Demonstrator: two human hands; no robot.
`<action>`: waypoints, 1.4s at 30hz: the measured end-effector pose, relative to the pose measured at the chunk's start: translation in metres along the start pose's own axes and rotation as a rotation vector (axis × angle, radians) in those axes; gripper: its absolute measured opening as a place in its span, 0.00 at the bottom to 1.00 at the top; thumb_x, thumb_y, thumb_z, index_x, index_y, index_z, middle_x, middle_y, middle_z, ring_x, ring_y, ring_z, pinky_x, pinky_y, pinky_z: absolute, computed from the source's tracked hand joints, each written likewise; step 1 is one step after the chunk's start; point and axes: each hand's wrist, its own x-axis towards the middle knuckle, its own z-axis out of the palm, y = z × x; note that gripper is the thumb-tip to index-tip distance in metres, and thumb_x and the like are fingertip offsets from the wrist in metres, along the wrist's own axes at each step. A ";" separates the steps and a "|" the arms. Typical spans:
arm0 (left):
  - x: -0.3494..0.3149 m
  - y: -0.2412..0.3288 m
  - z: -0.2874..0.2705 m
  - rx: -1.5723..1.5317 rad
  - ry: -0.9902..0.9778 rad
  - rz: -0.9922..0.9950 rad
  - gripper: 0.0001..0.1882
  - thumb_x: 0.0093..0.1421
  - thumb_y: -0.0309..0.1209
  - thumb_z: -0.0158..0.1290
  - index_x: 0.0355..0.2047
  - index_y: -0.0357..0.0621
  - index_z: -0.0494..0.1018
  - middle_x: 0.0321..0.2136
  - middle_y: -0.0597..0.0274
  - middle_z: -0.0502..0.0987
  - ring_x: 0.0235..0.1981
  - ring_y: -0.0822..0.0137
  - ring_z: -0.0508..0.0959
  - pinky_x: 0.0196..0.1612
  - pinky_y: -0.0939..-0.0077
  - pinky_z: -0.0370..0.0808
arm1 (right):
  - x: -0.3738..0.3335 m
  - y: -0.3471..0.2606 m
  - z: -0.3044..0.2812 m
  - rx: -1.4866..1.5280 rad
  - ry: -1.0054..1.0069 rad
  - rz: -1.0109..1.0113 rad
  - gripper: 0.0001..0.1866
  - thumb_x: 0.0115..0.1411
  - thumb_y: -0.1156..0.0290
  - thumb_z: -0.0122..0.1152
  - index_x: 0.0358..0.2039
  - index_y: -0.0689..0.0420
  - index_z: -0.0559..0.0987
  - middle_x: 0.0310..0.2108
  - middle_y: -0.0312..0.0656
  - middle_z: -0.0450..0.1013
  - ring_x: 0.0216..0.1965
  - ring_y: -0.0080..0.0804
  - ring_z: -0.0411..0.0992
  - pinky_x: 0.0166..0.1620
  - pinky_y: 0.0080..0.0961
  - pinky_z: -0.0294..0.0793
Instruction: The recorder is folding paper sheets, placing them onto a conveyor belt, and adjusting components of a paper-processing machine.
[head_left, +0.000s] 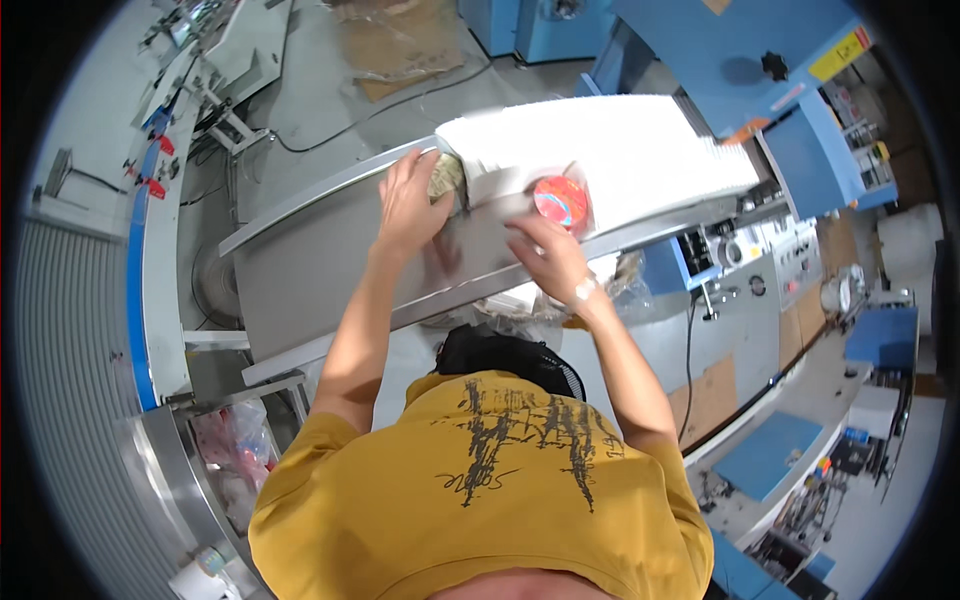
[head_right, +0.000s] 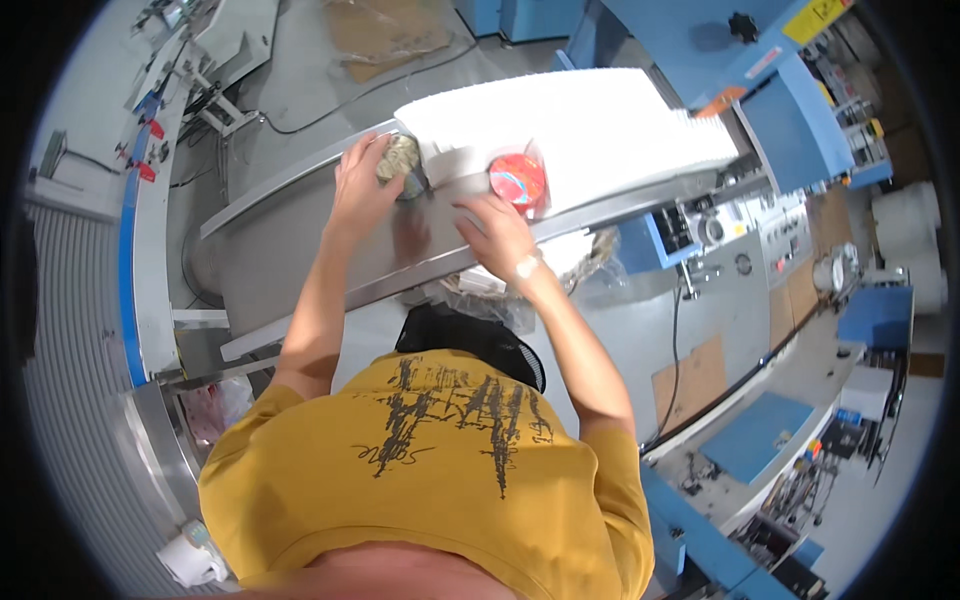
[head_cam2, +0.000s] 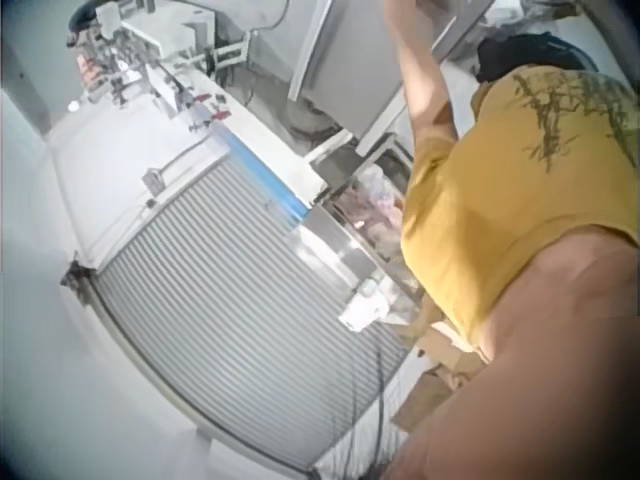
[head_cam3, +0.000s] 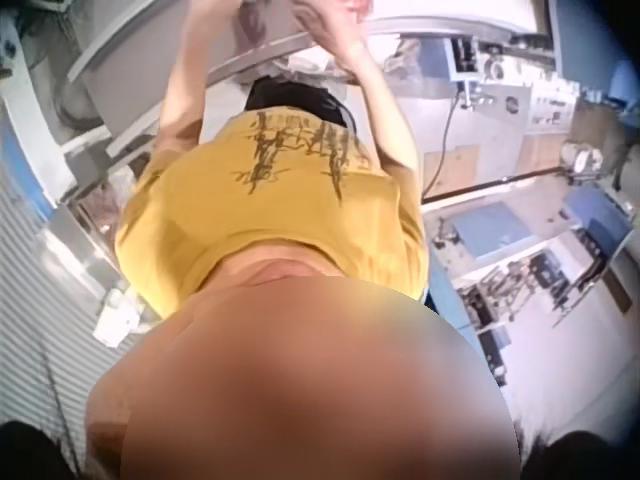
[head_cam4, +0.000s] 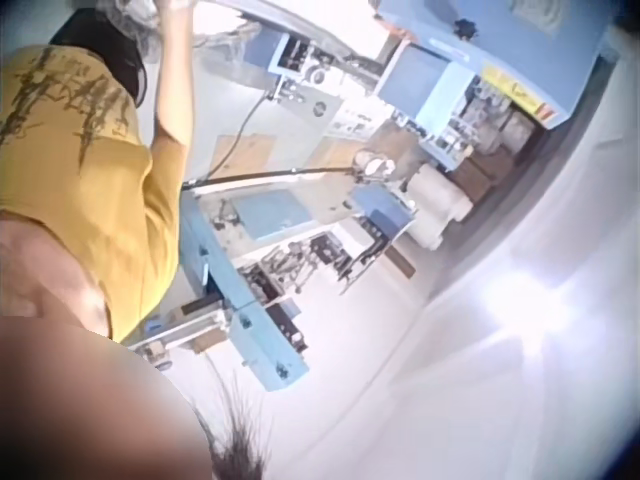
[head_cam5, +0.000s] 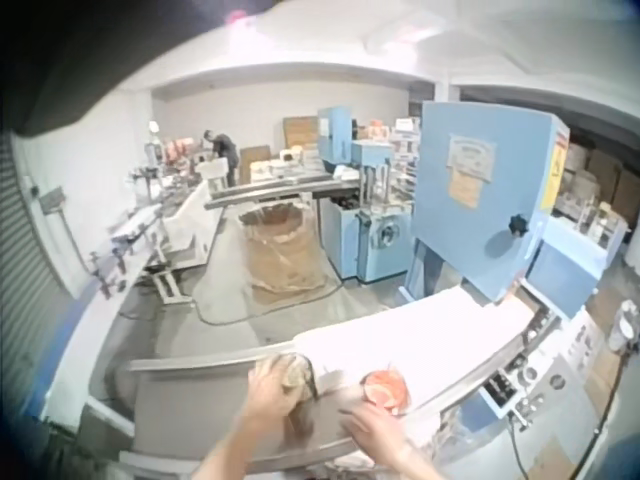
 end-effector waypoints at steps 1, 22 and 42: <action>0.010 -0.010 0.002 0.507 0.140 0.052 0.34 0.49 0.40 0.60 0.55 0.39 0.64 0.55 0.50 0.66 0.54 0.57 0.68 0.54 0.69 0.65 | 0.027 -0.001 0.014 0.002 0.016 -0.093 0.15 0.53 0.73 0.58 0.43 0.55 0.75 0.44 0.47 0.71 0.47 0.46 0.68 0.49 0.35 0.67; 0.066 -0.058 0.015 -0.660 -0.210 -0.483 0.28 0.59 0.55 0.44 0.44 0.43 0.73 0.41 0.51 0.74 0.39 0.64 0.73 0.41 0.67 0.71 | 0.118 0.012 0.049 -0.759 -0.276 -0.084 0.25 0.52 0.60 0.56 0.52 0.50 0.71 0.57 0.48 0.61 0.58 0.48 0.57 0.57 0.43 0.60; 0.109 -0.079 0.083 -0.881 -0.097 -0.687 0.50 0.52 0.60 0.52 0.58 0.27 0.52 0.57 0.44 0.61 0.59 0.56 0.62 0.58 0.65 0.61 | 0.083 0.156 -0.151 -0.597 0.204 0.199 0.12 0.57 0.71 0.51 0.41 0.60 0.77 0.36 0.54 0.74 0.39 0.50 0.73 0.43 0.38 0.72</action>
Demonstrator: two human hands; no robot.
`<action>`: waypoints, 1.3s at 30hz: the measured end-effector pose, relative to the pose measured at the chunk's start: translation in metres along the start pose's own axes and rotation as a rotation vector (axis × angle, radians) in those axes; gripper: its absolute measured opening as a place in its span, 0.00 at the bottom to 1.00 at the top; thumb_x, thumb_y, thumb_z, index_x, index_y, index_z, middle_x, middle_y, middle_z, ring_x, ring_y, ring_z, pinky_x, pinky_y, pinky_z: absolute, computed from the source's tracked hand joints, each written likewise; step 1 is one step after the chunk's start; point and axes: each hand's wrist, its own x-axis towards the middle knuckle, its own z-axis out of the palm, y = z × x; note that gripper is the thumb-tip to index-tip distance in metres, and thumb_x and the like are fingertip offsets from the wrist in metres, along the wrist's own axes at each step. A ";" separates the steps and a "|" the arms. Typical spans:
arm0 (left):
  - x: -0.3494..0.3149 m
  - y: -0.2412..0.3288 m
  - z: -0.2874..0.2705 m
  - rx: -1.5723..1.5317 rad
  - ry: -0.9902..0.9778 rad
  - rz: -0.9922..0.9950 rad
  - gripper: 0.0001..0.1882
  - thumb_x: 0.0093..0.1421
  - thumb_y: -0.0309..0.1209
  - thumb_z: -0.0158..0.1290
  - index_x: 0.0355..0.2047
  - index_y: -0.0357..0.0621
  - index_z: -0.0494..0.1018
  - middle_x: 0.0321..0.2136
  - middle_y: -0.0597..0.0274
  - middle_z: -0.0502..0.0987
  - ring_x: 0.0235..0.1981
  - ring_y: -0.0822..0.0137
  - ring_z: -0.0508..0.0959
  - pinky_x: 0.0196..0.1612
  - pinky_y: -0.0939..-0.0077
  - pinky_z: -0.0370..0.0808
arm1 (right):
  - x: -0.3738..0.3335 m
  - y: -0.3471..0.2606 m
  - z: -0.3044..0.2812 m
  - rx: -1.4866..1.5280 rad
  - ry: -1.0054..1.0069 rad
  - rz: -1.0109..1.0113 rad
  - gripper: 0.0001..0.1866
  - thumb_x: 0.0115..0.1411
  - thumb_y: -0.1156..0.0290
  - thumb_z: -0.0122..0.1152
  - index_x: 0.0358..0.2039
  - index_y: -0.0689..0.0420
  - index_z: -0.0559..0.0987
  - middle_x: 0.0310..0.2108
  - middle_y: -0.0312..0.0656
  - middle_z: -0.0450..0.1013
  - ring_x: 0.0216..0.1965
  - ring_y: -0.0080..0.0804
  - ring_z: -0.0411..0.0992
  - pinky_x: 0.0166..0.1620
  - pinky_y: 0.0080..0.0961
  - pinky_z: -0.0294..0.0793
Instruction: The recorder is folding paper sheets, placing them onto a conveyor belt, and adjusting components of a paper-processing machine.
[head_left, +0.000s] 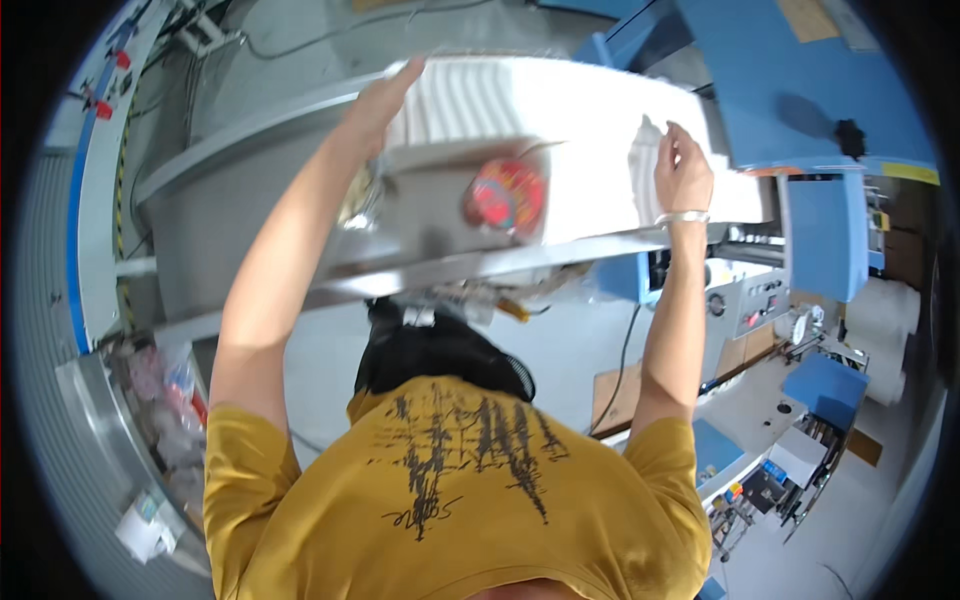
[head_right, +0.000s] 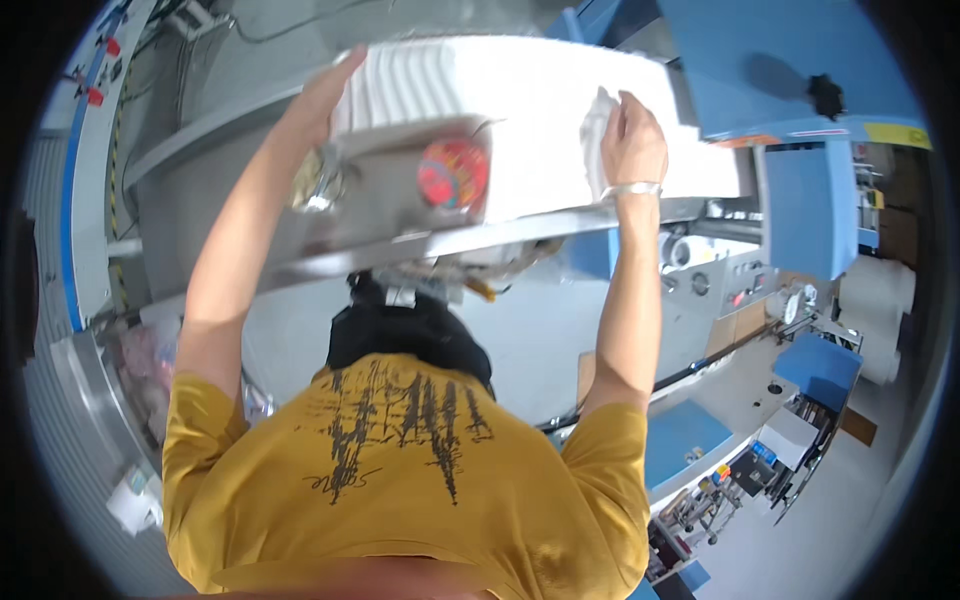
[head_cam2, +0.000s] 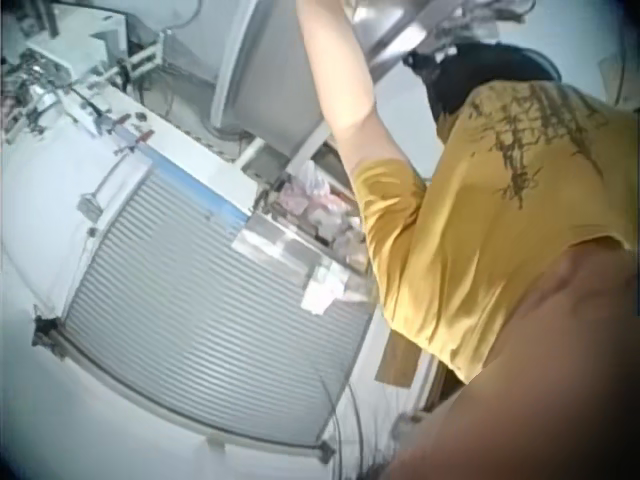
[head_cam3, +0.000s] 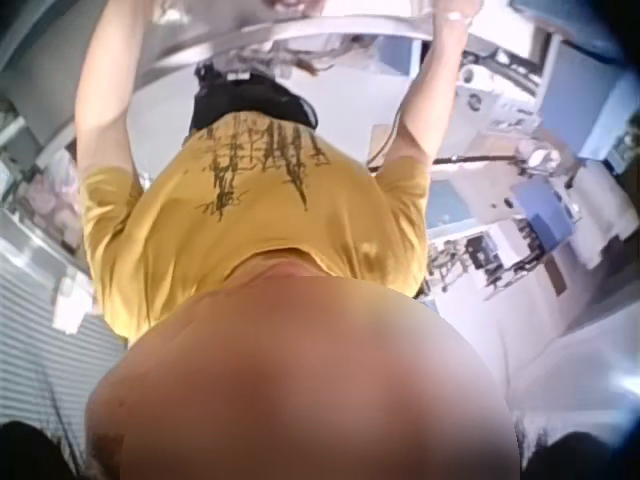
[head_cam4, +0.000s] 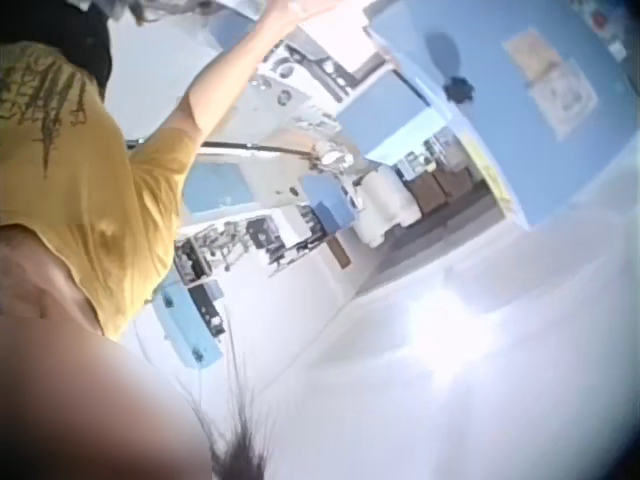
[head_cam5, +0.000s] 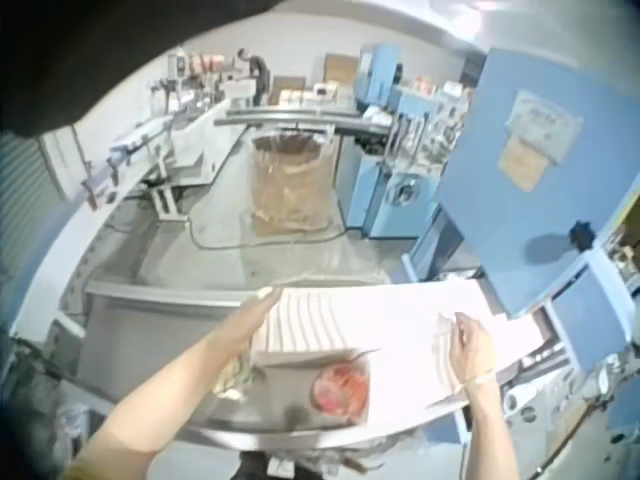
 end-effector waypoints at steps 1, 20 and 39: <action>-0.008 0.004 0.009 0.011 0.070 0.002 0.50 0.52 0.59 0.53 0.59 0.27 0.51 0.57 0.44 0.60 0.59 0.56 0.61 0.60 0.65 0.58 | 0.000 0.017 -0.001 -0.013 0.001 0.032 0.13 0.57 0.71 0.52 0.41 0.60 0.77 0.35 0.54 0.75 0.38 0.49 0.74 0.43 0.38 0.72; -0.057 0.018 0.020 -0.178 -0.130 -0.138 0.43 0.52 0.52 0.56 0.61 0.40 0.54 0.60 0.52 0.59 0.58 0.56 0.62 0.57 0.65 0.60 | 0.078 0.082 0.044 0.102 0.001 0.422 0.11 0.52 0.62 0.59 0.33 0.53 0.82 0.37 0.47 0.76 0.40 0.45 0.74 0.46 0.34 0.71; -0.066 0.012 0.021 -0.212 -0.063 -0.125 0.35 0.59 0.51 0.50 0.58 0.40 0.60 0.53 0.57 0.69 0.54 0.63 0.68 0.56 0.63 0.62 | 0.078 0.086 0.041 0.017 -0.164 0.257 0.06 0.53 0.66 0.59 0.30 0.48 0.82 0.36 0.43 0.74 0.40 0.42 0.72 0.46 0.34 0.71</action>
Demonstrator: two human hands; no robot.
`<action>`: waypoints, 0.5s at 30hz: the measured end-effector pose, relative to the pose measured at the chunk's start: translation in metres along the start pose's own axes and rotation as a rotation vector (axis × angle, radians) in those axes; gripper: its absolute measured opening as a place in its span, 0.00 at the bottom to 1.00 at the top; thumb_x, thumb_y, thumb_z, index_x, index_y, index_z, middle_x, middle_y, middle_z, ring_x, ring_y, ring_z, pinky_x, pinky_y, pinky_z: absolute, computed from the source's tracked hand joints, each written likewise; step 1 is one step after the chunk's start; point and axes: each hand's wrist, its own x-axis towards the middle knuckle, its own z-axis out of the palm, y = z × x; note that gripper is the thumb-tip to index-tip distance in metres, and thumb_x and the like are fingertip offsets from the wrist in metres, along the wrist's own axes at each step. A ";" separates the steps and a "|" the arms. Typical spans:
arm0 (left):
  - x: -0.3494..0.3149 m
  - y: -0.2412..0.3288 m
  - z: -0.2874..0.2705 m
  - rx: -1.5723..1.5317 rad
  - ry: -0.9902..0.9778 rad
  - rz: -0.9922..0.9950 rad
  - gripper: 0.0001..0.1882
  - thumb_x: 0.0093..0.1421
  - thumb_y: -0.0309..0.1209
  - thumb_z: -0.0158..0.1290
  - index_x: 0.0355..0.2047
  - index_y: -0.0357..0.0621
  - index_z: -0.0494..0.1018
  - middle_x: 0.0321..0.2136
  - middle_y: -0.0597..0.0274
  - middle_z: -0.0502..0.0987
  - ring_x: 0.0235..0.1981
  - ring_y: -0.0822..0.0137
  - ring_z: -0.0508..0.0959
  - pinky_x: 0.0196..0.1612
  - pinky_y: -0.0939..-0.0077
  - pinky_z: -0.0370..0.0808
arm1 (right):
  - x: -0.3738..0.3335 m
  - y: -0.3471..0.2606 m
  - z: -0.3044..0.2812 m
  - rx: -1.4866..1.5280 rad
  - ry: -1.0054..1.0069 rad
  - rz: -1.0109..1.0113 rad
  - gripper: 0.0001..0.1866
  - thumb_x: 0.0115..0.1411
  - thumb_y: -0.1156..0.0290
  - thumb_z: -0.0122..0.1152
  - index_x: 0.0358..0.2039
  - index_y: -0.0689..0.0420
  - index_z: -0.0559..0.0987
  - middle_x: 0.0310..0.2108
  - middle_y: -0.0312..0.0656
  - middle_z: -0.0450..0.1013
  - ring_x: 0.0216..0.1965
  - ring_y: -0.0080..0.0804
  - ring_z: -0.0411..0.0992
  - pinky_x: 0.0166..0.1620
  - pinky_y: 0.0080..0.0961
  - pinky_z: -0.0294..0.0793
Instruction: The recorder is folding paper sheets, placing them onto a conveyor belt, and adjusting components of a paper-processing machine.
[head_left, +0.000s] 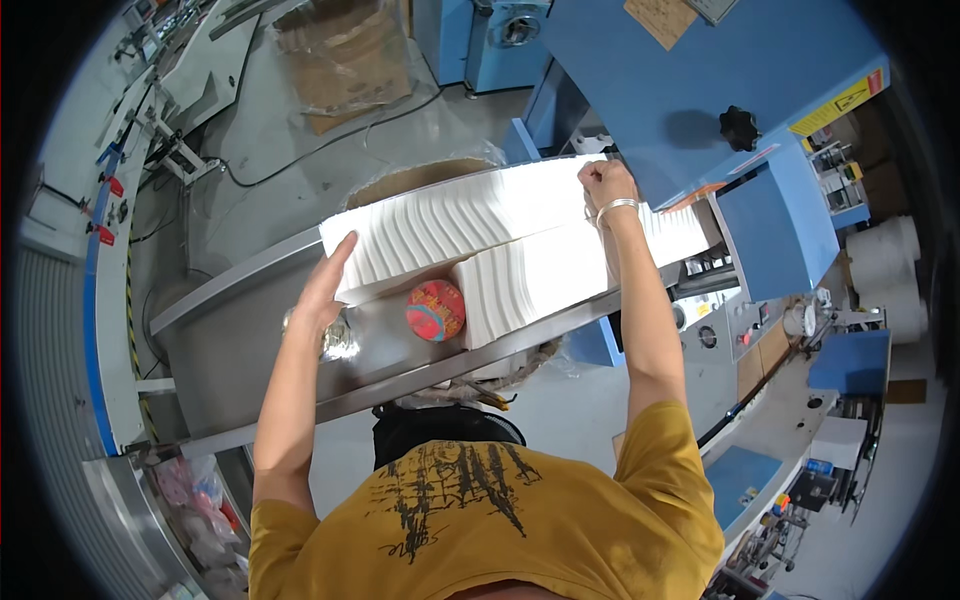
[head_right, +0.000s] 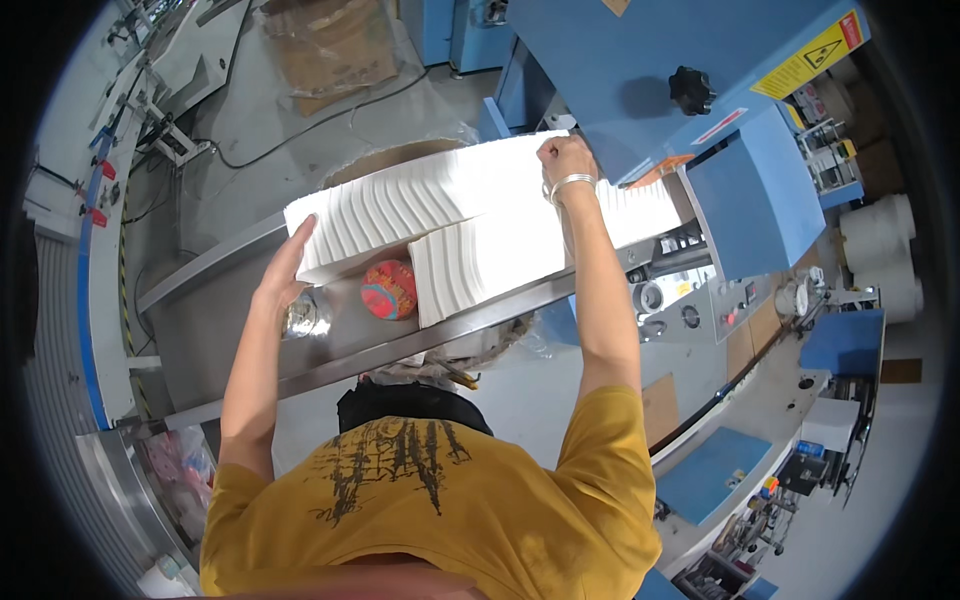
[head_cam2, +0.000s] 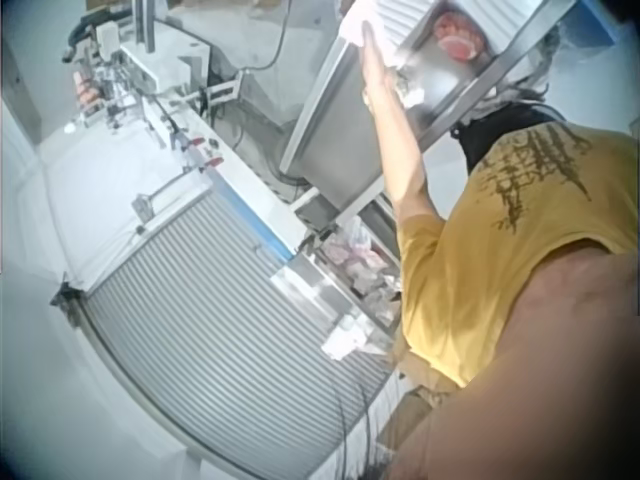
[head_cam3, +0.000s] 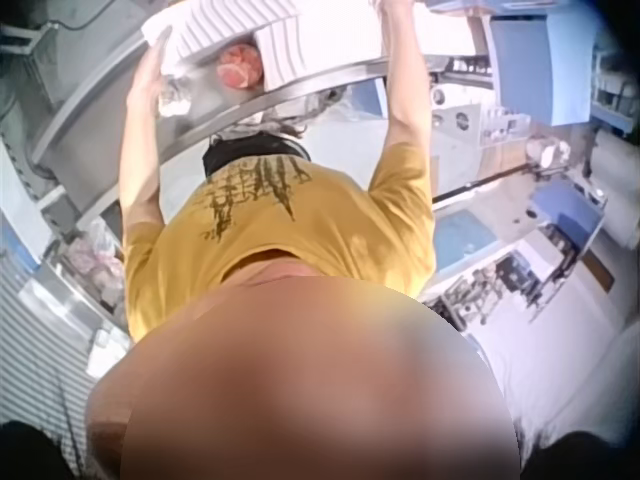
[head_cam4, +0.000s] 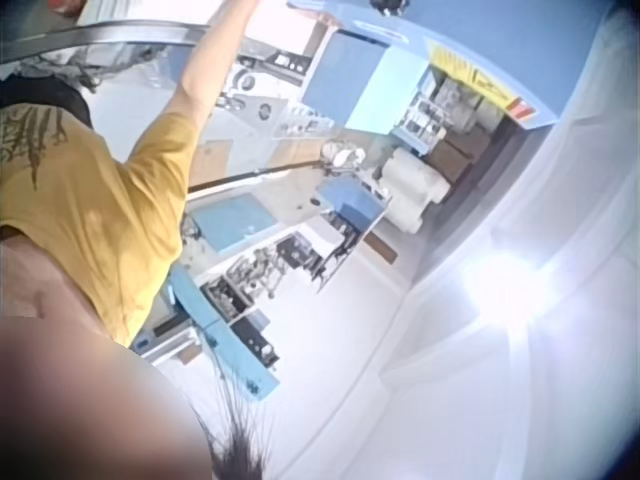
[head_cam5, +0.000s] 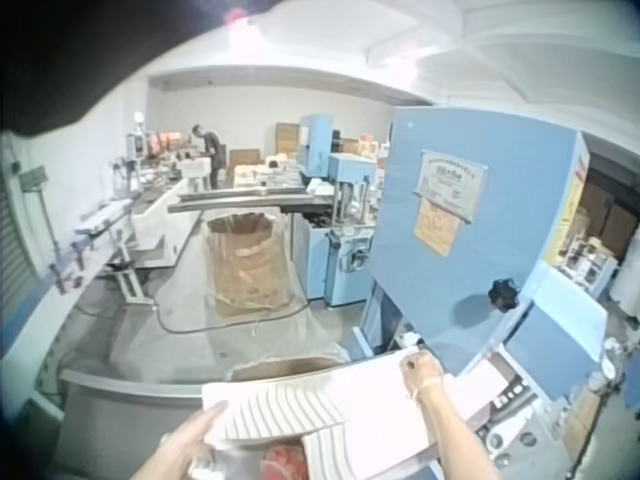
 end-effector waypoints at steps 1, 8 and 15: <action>-0.001 -0.001 0.002 0.104 0.007 0.021 0.39 0.57 0.55 0.49 0.60 0.40 0.57 0.56 0.55 0.64 0.57 0.61 0.64 0.58 0.60 0.58 | 0.000 -0.001 0.001 0.004 -0.003 -0.003 0.06 0.53 0.66 0.59 0.30 0.48 0.82 0.36 0.43 0.74 0.40 0.42 0.72 0.46 0.34 0.71; -0.009 0.015 0.017 0.477 0.220 -0.084 0.51 0.53 0.62 0.49 0.65 0.41 0.43 0.65 0.50 0.47 0.67 0.58 0.43 0.64 0.61 0.43 | -0.018 -0.024 -0.012 -0.356 -0.184 -0.095 0.32 0.60 0.43 0.41 0.38 0.60 0.81 0.59 0.44 0.60 0.58 0.49 0.55 0.60 0.38 0.55; 0.018 0.008 -0.003 0.123 -0.095 0.079 0.33 0.56 0.46 0.55 0.55 0.36 0.62 0.48 0.54 0.72 0.46 0.63 0.75 0.48 0.69 0.72 | -0.035 -0.058 0.010 -0.421 -0.080 -0.011 0.30 0.58 0.42 0.48 0.34 0.58 0.83 0.56 0.43 0.61 0.54 0.46 0.58 0.53 0.40 0.65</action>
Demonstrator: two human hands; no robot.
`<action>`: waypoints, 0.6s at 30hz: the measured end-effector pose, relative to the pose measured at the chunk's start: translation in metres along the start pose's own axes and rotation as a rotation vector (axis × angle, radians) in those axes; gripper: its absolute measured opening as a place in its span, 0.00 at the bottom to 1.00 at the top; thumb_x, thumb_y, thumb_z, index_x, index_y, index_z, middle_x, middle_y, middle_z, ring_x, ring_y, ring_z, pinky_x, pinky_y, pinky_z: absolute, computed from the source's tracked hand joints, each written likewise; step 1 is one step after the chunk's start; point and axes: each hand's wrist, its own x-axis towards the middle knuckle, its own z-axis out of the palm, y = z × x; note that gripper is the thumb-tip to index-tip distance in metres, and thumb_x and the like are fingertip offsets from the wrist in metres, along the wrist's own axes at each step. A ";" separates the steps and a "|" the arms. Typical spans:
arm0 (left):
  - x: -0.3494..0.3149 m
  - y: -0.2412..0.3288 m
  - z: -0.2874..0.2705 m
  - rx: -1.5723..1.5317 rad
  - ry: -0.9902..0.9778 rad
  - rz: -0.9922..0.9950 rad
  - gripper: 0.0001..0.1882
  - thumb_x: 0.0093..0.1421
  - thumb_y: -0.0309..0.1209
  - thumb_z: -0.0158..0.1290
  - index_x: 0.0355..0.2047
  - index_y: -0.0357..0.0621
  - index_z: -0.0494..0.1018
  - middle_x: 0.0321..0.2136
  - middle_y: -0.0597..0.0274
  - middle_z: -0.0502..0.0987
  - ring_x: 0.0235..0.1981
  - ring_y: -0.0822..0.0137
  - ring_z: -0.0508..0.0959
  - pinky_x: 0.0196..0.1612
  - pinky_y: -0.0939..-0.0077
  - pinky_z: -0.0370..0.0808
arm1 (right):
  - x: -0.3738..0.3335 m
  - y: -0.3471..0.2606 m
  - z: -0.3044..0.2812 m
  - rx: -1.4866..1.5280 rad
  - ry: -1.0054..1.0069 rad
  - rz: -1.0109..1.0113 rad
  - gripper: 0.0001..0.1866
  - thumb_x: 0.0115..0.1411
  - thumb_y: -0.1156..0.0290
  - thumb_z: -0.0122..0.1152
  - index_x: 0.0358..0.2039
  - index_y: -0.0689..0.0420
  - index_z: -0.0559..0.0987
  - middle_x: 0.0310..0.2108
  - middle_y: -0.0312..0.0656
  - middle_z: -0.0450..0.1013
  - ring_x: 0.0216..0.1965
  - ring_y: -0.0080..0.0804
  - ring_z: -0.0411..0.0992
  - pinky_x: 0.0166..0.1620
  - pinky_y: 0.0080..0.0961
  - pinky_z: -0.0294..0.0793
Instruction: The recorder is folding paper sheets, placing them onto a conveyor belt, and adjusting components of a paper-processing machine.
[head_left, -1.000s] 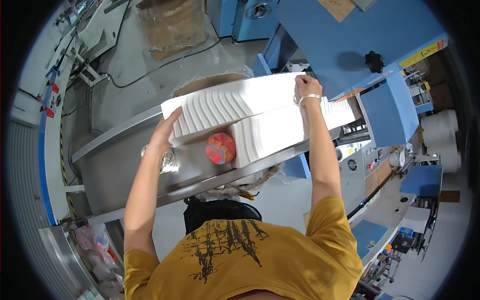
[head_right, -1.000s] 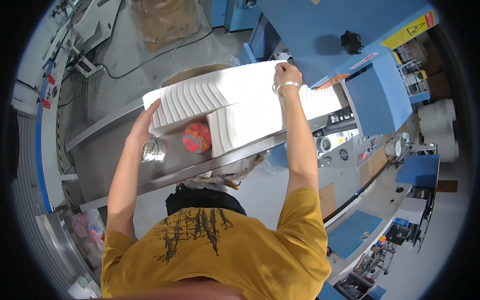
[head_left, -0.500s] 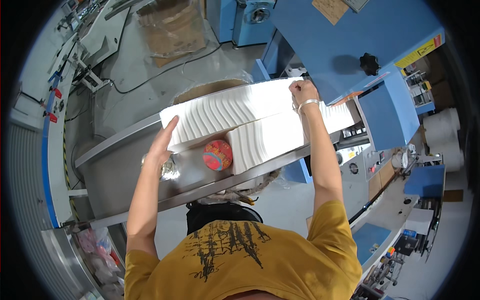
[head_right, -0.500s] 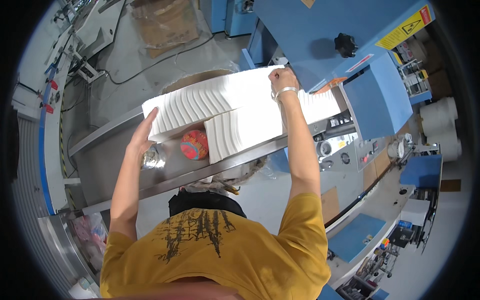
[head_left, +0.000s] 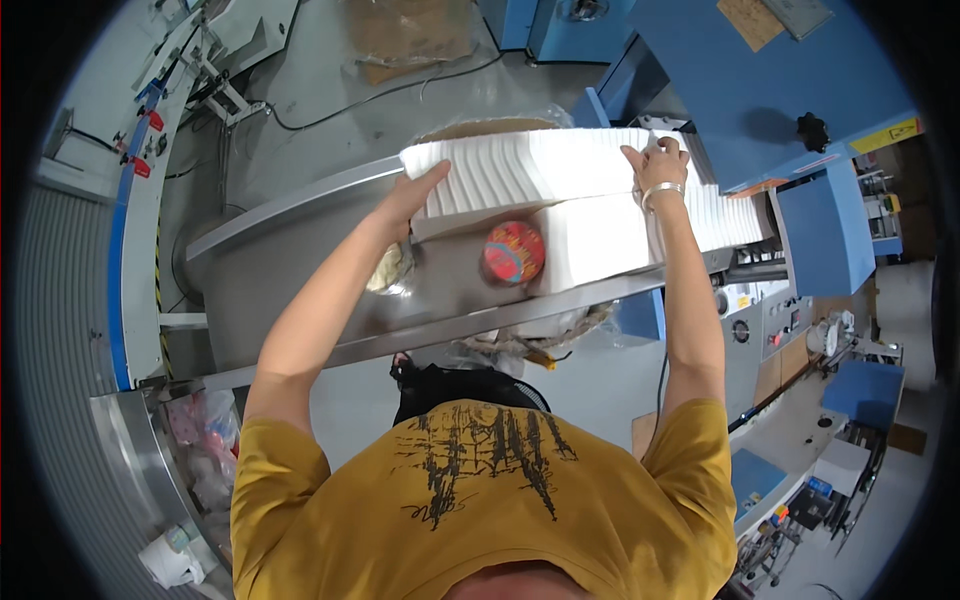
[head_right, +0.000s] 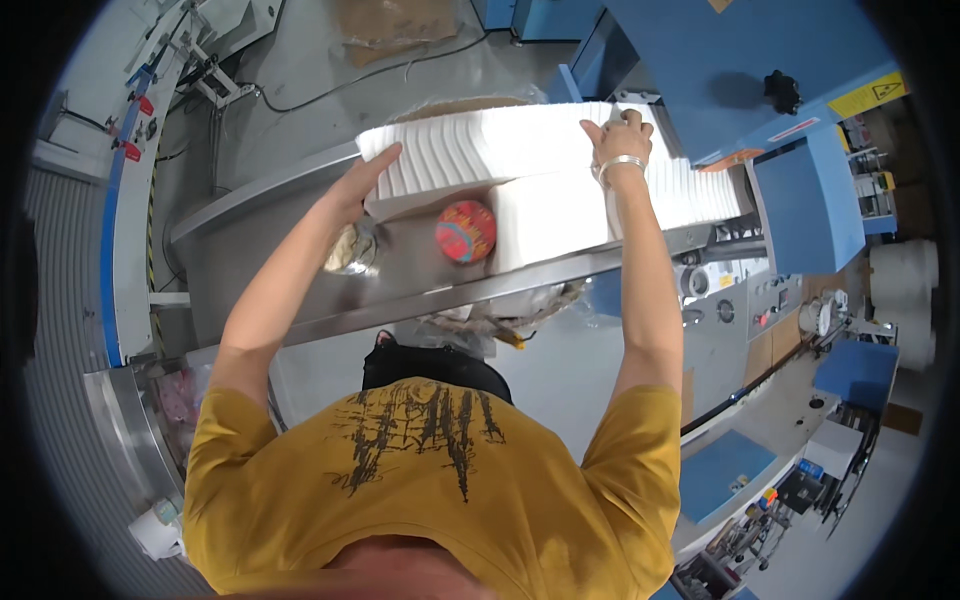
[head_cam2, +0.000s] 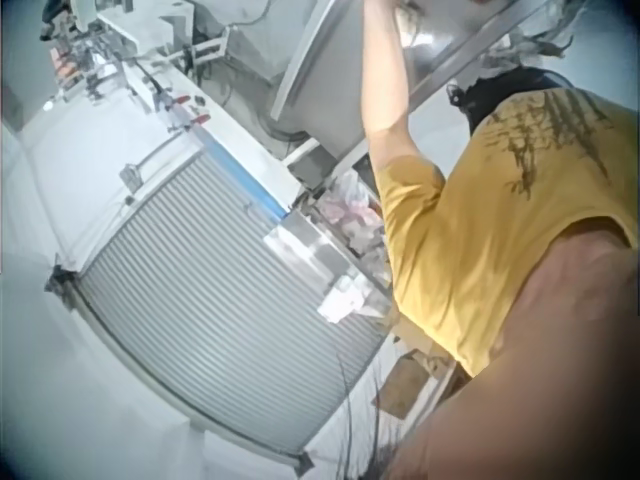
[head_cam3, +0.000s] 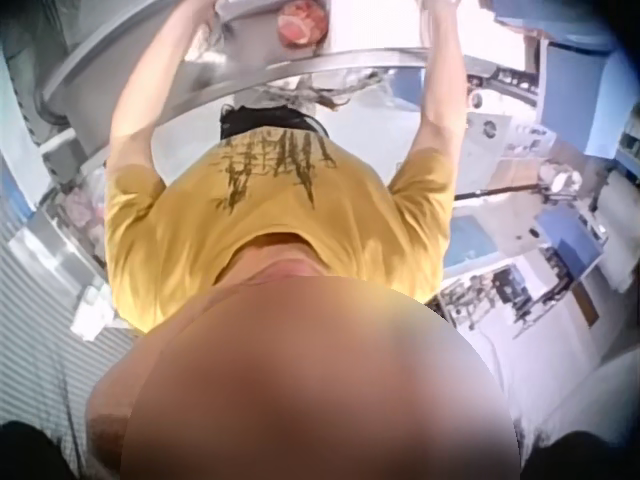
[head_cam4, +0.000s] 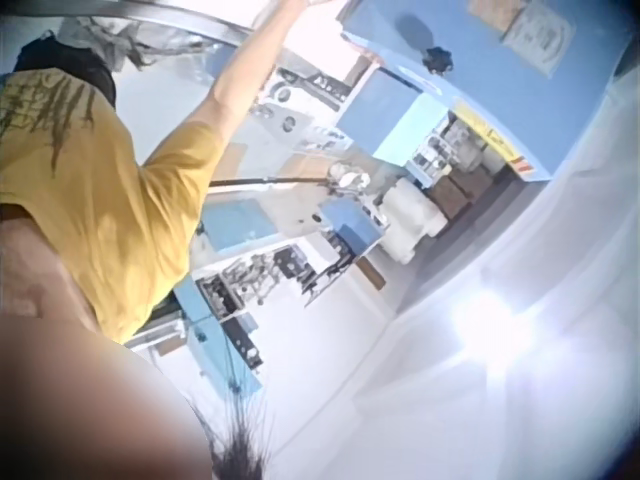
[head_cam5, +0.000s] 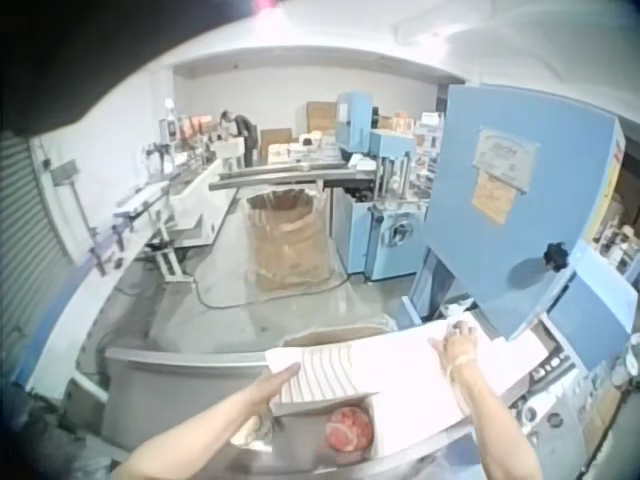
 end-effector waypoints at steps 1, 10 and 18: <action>-0.002 0.002 -0.002 -0.028 0.036 -0.025 0.30 0.56 0.43 0.56 0.52 0.35 0.64 0.45 0.54 0.74 0.43 0.63 0.77 0.44 0.69 0.75 | -0.003 -0.009 0.001 0.024 -0.011 0.029 0.29 0.58 0.42 0.48 0.36 0.57 0.82 0.56 0.43 0.61 0.54 0.45 0.58 0.52 0.40 0.66; -0.017 0.002 -0.069 -0.082 0.013 -0.087 0.28 0.56 0.39 0.56 0.52 0.35 0.65 0.46 0.54 0.73 0.44 0.63 0.76 0.47 0.70 0.73 | -0.019 -0.068 0.027 -0.015 0.074 0.058 0.28 0.57 0.42 0.50 0.37 0.55 0.82 0.53 0.44 0.64 0.54 0.46 0.60 0.53 0.39 0.66; -0.099 0.011 -0.208 -0.205 -0.010 -0.005 0.29 0.56 0.41 0.57 0.54 0.40 0.65 0.47 0.58 0.73 0.47 0.64 0.74 0.47 0.69 0.72 | -0.075 -0.220 -0.018 0.177 -0.292 0.009 0.34 0.54 0.35 0.47 0.41 0.55 0.78 0.44 0.49 0.74 0.47 0.45 0.72 0.50 0.36 0.69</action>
